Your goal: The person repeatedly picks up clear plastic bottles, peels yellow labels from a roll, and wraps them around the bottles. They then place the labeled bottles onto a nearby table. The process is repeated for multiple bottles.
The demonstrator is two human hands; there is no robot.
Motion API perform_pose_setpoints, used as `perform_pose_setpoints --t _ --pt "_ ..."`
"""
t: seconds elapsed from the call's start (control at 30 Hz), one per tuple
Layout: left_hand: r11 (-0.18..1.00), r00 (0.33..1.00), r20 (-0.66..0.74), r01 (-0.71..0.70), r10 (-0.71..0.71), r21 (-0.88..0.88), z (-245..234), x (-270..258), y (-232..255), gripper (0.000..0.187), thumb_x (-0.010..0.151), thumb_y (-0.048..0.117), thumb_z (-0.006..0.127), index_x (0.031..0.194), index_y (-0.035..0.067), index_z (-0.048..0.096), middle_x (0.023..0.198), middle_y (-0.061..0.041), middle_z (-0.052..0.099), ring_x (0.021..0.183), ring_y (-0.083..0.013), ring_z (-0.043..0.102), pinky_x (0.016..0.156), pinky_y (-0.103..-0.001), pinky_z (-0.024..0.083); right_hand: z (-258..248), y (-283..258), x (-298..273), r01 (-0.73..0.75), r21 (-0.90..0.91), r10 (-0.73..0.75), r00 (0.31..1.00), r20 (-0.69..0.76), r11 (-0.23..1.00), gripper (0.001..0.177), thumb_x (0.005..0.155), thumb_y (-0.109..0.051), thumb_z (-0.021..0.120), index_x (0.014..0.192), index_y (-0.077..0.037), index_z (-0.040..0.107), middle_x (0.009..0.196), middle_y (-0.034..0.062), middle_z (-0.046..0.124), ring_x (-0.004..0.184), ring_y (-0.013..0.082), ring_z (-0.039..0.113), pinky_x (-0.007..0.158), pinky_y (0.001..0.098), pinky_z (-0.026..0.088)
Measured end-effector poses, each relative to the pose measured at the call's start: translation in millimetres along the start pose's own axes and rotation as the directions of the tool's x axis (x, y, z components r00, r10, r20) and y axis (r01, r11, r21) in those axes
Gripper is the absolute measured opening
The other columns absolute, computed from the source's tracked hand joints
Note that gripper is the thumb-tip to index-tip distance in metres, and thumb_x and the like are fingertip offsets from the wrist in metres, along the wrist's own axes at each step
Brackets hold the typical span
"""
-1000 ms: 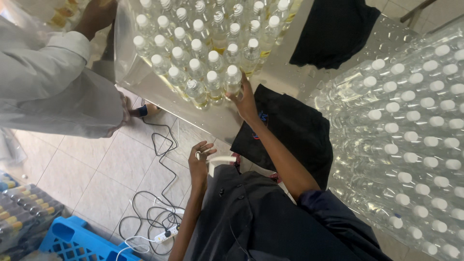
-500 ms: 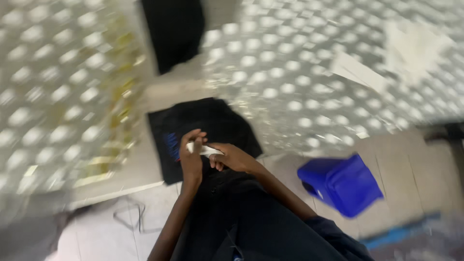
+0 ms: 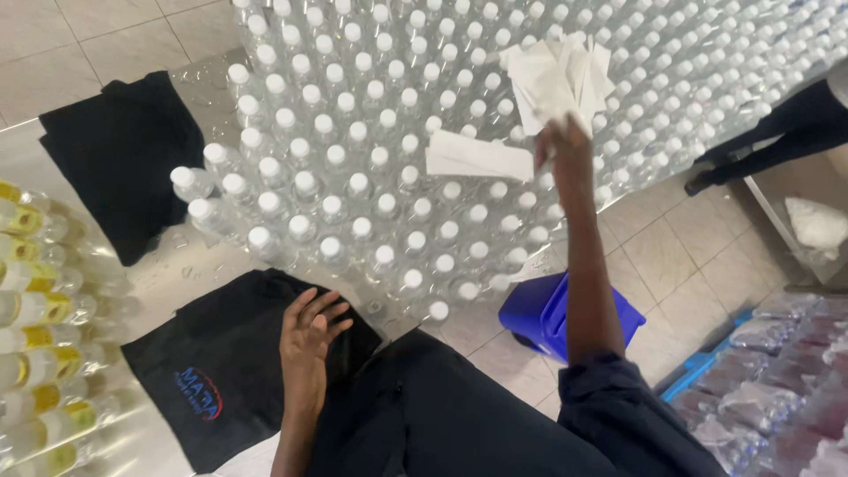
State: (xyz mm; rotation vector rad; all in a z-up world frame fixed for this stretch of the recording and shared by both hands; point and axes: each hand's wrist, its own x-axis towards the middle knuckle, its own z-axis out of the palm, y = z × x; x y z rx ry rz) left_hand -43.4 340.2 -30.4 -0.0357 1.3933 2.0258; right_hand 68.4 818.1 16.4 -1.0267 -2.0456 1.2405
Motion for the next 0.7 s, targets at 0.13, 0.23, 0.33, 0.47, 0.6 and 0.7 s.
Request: perform_pose_setpoints --t 0.13,0.23,0.33,0.47,0.6,0.7 --pt "0.999 0.995 -0.099 0.032 -0.033 -0.015 25.4 1.1 -11.8 0.064 0.096 0.026 0.067 0.153 0.001 0.052 0.138 -0.026 0.069 0.119 -0.0378 0.073 0.095 -0.047 0.064 -35.9 28.4 97.9 0.069 -0.511 -0.191 0.963 -0.190 0.857 0.028 0.105 0.000 0.038 0.120 -0.003 0.062 0.090 0.0107 0.067 0.083 0.0301 0.063 0.073 0.0482 0.047" --pt "0.997 0.984 -0.175 0.021 -0.034 -0.073 27.7 3.9 -32.3 0.062 0.095 0.022 0.071 0.150 0.001 0.054 0.134 -0.026 0.070 0.116 -0.0386 0.073 0.092 -0.047 0.063 -43.8 77.4 132.7 0.189 -0.781 -0.260 0.965 0.035 0.596 0.050 0.112 -0.015 0.068 0.154 0.005 0.050 0.137 0.0305 0.055 0.125 0.0528 0.044 0.095 0.0657 0.045" --pt "0.997 0.971 -0.237 -0.015 -0.003 -0.071 21.0 3.4 -47.0 0.060 0.096 0.022 0.070 0.150 0.000 0.055 0.131 -0.025 0.071 0.112 -0.0357 0.073 0.090 -0.044 0.062 -32.6 50.4 100.9 0.263 -0.810 -0.322 0.942 0.097 0.524 0.074 0.101 -0.006 0.084 0.162 0.004 0.043 0.159 0.0309 0.042 0.146 0.0517 0.033 0.115 0.0673 0.033" --pt "0.998 0.950 -0.311 0.002 -0.022 -0.067 16.8 6.4 -51.7 0.048 0.101 0.021 0.067 0.145 0.002 0.060 0.129 -0.023 0.071 0.110 -0.0340 0.072 0.091 -0.044 0.061 3.0 20.5 53.6 0.344 -0.491 -0.204 0.927 0.315 0.801 0.059 0.111 -0.020 0.068 0.163 -0.001 0.048 0.165 0.0237 0.047 0.155 0.0391 0.037 0.129 0.0559 0.029" --pt "0.999 0.963 -0.267 -0.032 0.022 -0.033 12.9 12.0 -52.7 0.039 0.105 0.022 0.066 0.139 0.003 0.063 0.123 -0.019 0.073 0.108 -0.0320 0.074 0.090 -0.043 0.063 32.0 -0.9 28.5 0.448 -0.430 -0.110 0.782 0.614 0.783 0.073 0.102 -0.041 0.071 0.165 -0.011 0.045 0.169 0.0119 0.048 0.158 0.0336 0.035 0.129 0.0559 0.026" --pt "0.998 0.969 -0.242 -0.060 0.051 -0.030 8.0 12.8 -55.7 0.035 0.106 0.020 0.065 0.136 0.003 0.065 0.120 -0.018 0.074 0.107 -0.0325 0.075 0.089 -0.044 0.064 37.9 18.8 31.0 0.501 -0.389 -0.173 0.756 0.631 0.773 0.075 0.098 -0.040 0.079 0.162 -0.013 0.050 0.168 0.0103 0.050 0.158 0.0328 0.038 0.128 0.0512 0.025"
